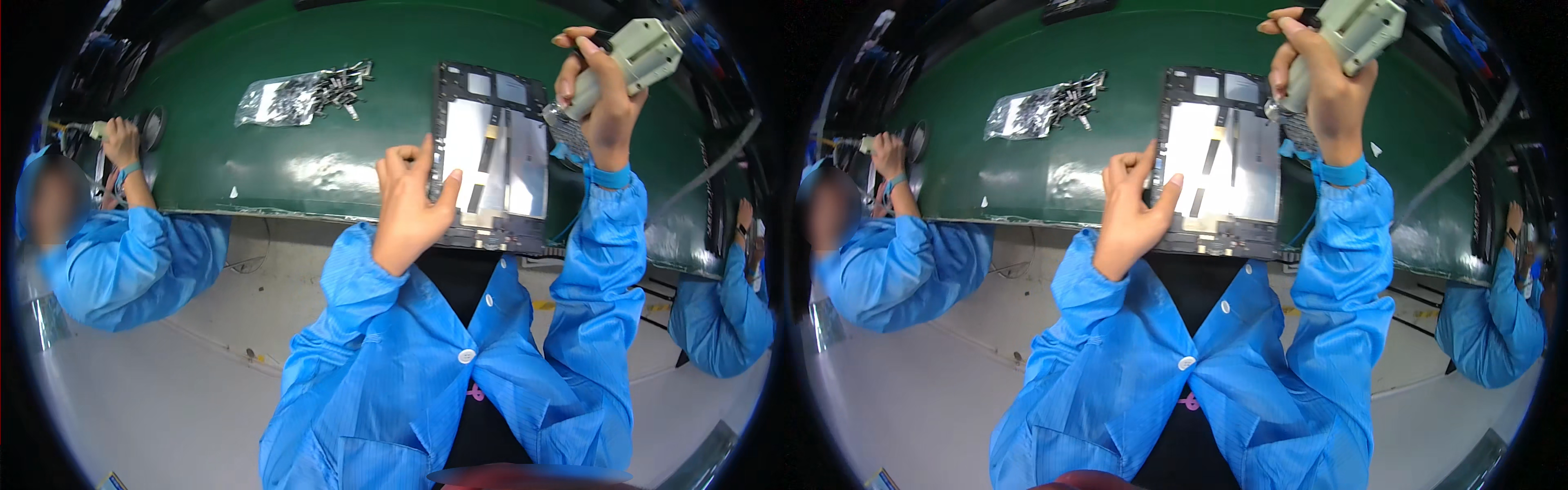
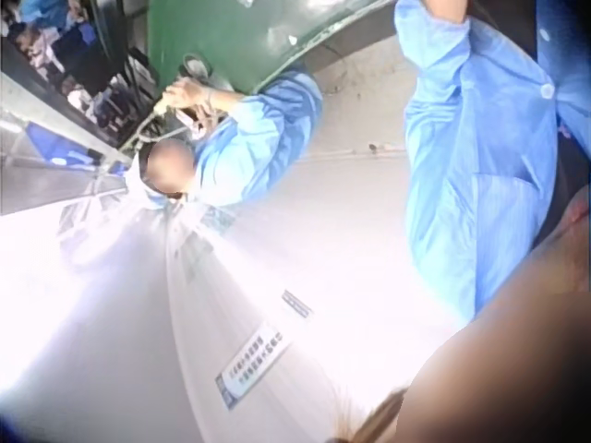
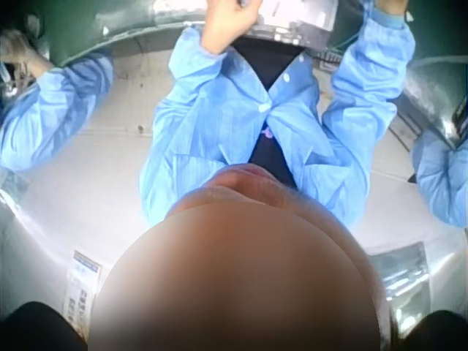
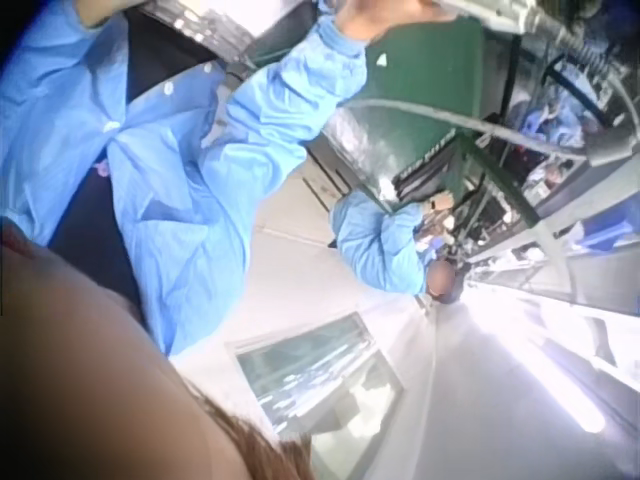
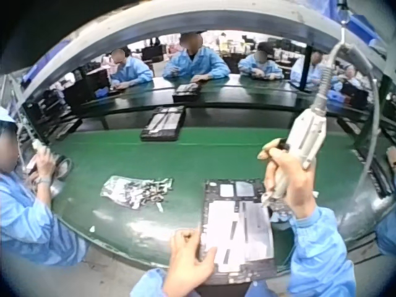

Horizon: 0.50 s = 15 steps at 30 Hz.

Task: Assemble tablet screen components using an electric screwdriver on a production line.

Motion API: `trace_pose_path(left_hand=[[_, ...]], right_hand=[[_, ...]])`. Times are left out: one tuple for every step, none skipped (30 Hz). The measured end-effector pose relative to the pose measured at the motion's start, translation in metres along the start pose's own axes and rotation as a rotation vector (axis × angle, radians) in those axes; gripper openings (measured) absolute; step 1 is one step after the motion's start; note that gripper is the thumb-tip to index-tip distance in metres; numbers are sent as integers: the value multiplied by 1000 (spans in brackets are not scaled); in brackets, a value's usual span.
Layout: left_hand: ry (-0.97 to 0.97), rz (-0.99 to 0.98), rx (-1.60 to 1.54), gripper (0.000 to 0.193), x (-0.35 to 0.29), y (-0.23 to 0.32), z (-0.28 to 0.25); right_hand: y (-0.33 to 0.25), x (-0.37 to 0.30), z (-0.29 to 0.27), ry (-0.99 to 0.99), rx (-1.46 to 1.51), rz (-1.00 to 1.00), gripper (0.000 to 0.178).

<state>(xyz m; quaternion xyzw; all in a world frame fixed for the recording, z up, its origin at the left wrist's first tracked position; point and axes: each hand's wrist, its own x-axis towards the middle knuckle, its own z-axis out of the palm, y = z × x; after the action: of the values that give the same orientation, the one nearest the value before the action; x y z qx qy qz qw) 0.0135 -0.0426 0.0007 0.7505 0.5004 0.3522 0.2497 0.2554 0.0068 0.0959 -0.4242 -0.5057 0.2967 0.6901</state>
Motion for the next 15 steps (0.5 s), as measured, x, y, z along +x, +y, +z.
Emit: trace_pose_path(left_hand=[[22, 27, 79, 55, 1, 0, 1], [61, 24, 151, 46, 0, 2, -1], [62, 17, 154, 46, 2, 0, -4], [85, 13, 101, 40, 8, -5, -8], [109, 12, 49, 34, 17, -12, -14], [196, 129, 39, 21, 36, -26, -20], [234, 254, 160, 13, 58, -30, -35], [264, 356, 225, 10, 83, -43, -44], [230, 356, 327, 13, 104, -57, -57], [165, 325, 351, 16, 124, -71, -63], [78, 297, 343, 24, 141, -84, -69], [19, 223, 381, 28, 150, -91, -70], [-41, 157, 414, 32, 158, -94, -68], [-34, 148, 570, 36, 161, -101, -63], [-48, 166, 557, 36, 163, -107, -58]], right_hand=[[1, 1, 2, -14, 3, 5, 28], [2, 4, 4, -20, -8, 6, 30], [4, 5, 5, -25, -5, 11, 30], [5, 6, 6, -10, -14, 10, 30], [6, 8, 7, 6, -22, 8, 31], [6, 10, 8, 17, -10, 6, 32], [9, 11, 7, 22, -16, 11, 32], [11, 13, 4, 21, 5, 7, 32], [13, 15, 6, 13, 39, 3, 32], [16, 17, 7, -5, 53, -16, 31], [18, 18, 12, -14, 39, -32, 31], [13, 15, 23, 34, 79, -7, 25], [5, 11, 30, 88, 114, 12, 20], [12, 14, 27, 110, 88, 28, 19], [14, 15, 24, 98, 78, 34, 19]])
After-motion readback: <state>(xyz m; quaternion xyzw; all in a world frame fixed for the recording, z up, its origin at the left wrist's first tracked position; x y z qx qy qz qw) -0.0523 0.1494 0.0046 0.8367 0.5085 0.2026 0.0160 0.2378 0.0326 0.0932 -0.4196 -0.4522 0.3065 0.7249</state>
